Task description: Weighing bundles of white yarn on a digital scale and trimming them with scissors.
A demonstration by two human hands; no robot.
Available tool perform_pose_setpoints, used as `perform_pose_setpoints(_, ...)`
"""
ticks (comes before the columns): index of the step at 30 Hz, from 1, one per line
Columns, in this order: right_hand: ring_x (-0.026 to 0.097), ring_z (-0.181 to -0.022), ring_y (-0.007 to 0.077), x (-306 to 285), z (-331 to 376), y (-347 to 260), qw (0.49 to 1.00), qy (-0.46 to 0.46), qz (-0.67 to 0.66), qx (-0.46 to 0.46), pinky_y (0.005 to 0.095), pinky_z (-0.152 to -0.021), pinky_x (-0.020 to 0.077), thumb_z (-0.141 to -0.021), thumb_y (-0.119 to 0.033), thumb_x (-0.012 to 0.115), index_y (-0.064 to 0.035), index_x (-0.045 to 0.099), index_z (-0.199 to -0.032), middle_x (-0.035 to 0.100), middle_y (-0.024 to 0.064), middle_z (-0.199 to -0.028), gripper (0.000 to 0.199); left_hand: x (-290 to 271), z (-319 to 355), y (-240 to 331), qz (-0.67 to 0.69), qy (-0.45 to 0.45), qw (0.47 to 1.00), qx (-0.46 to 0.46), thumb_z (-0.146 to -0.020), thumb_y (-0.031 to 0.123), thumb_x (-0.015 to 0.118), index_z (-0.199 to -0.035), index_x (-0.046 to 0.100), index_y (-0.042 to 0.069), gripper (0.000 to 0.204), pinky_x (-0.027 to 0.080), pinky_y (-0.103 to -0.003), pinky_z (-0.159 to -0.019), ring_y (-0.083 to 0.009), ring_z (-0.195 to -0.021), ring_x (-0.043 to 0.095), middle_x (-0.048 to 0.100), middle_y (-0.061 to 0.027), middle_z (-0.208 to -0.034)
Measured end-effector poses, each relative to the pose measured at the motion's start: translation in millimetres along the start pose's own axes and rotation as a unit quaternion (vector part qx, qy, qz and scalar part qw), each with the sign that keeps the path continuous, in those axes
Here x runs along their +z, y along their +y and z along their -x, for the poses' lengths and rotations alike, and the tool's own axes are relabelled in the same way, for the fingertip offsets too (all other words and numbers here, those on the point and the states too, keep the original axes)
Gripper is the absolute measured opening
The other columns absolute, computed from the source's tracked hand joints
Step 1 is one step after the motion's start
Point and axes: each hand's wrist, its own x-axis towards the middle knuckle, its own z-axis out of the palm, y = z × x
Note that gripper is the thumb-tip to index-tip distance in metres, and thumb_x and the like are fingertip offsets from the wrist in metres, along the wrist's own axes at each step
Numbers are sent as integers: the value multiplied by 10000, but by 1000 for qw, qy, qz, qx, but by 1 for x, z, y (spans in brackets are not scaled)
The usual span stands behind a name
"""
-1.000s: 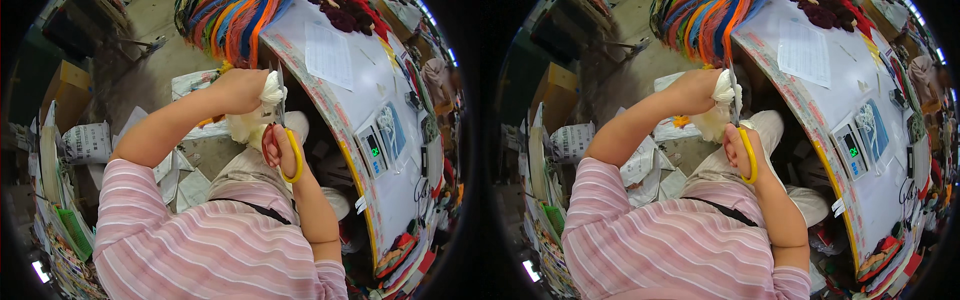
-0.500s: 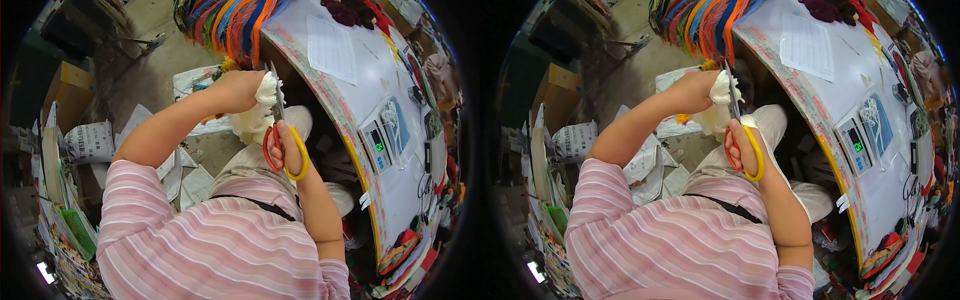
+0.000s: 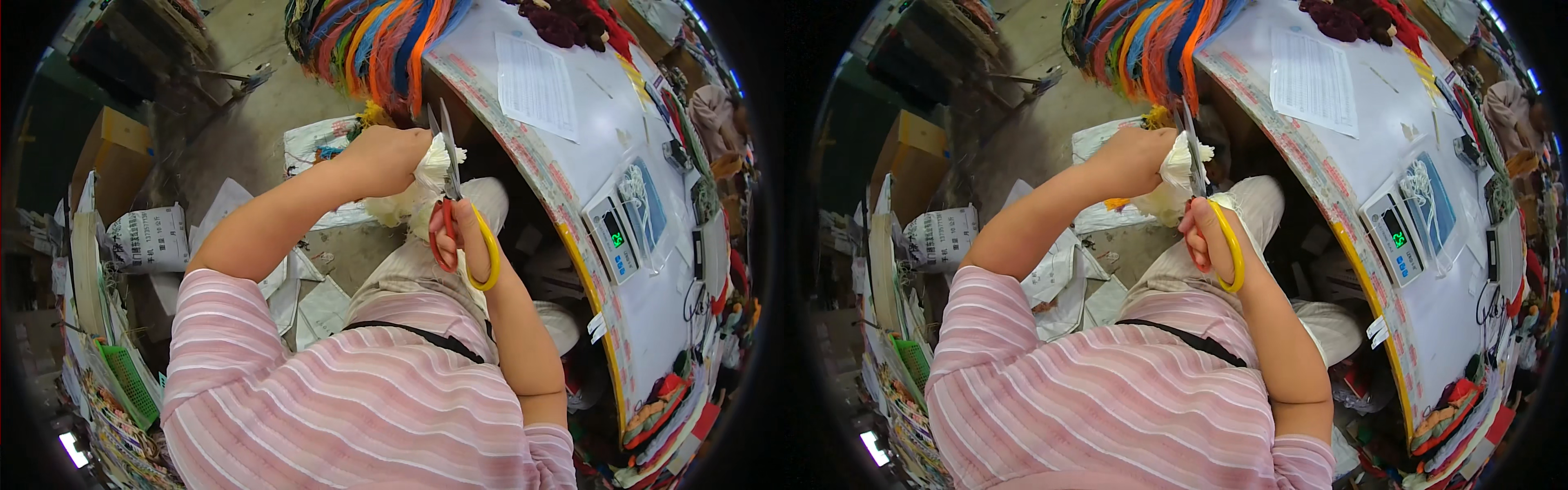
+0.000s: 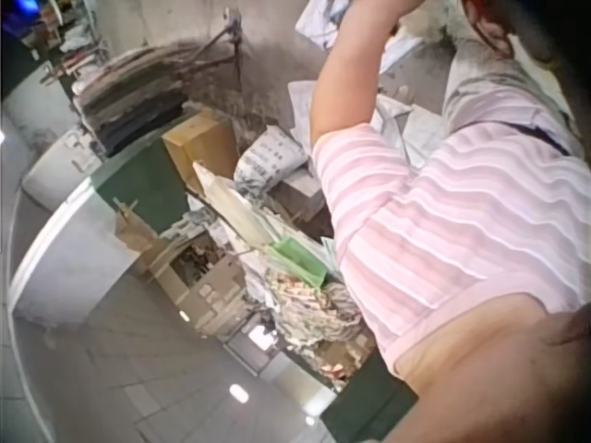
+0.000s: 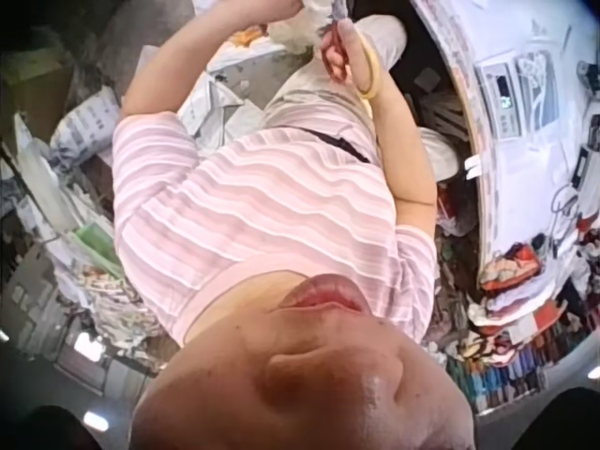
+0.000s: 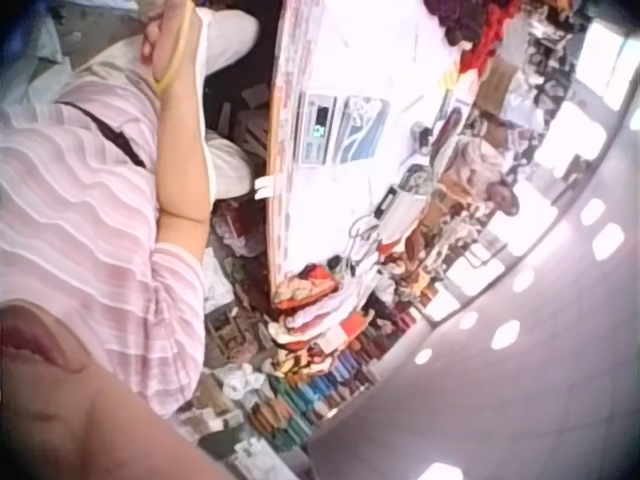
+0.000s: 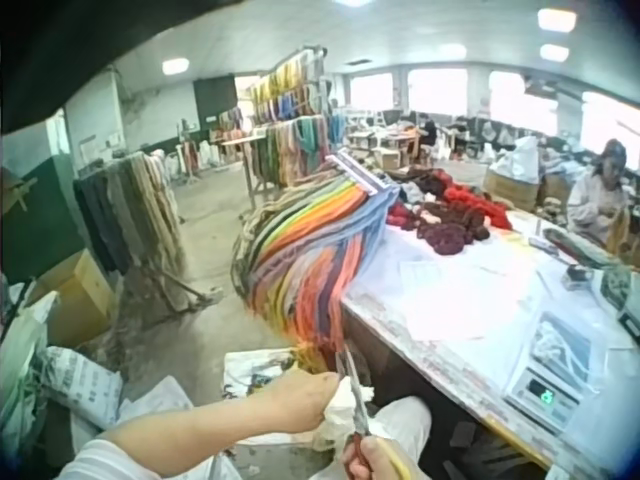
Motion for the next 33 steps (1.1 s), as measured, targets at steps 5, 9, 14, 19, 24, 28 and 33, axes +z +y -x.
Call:
perform_pose_setpoints(5,374,-327,83,-7,-1,-20,998,44,53,3,228,-318,294,-926,-516,410,-1,504,-723,380,-19,-438,562,-5,3,-2,43,23,999,-4,-708,27,591,-1153,449,41,468,480,-418,-768,-337,-902,596,592,-143,-973)
perform_pose_setpoints(9,393,-350,77,-20,-12,-49,977,164,101,-95,218,-351,289,-870,-331,592,-31,506,-721,454,2,-487,346,-37,-2,-26,259,242,935,21,-735,-30,554,-1352,335,47,659,465,-315,-812,-183,-929,583,587,-57,-1080)
perform_pose_setpoints(14,434,-548,55,8,-33,-91,954,56,134,-262,202,-528,358,-744,-125,643,29,572,-1028,531,-29,-678,330,-103,-9,11,644,159,749,2,-842,172,567,-1367,367,49,574,464,-322,-853,-205,-1007,571,595,-70,-1100)
perform_pose_setpoints(19,588,-639,114,44,-47,-135,934,12,-22,-355,231,-530,451,-715,-135,691,1,600,-949,629,51,-787,286,-134,-53,23,893,-26,374,248,-888,281,534,-1153,486,-18,402,516,-374,-790,-255,-880,620,616,-149,-996)
perform_pose_setpoints(24,632,-904,265,12,-54,-211,914,-195,-199,-296,385,-851,495,-856,-190,497,5,553,-1103,643,127,-1001,320,-26,-68,-15,730,-44,624,274,-750,782,346,-1405,306,61,975,352,-417,-1017,-289,-1217,450,440,-145,-1352)
perform_pose_setpoints(28,583,-581,238,46,-42,-252,918,50,-276,-280,325,-532,449,-848,-134,518,3,601,-839,629,87,-735,160,29,-25,4,861,-226,439,121,-642,888,282,-1296,408,-24,1130,478,-481,-834,-408,-992,584,536,-268,-1172)
perform_pose_setpoints(33,630,-906,258,-103,-125,-214,951,31,-117,-285,366,-848,504,-815,-209,600,23,551,-1068,644,139,-954,346,21,3,15,786,-278,510,211,-813,383,596,-1203,457,-110,644,496,-357,-776,-227,-848,634,614,-194,-956)
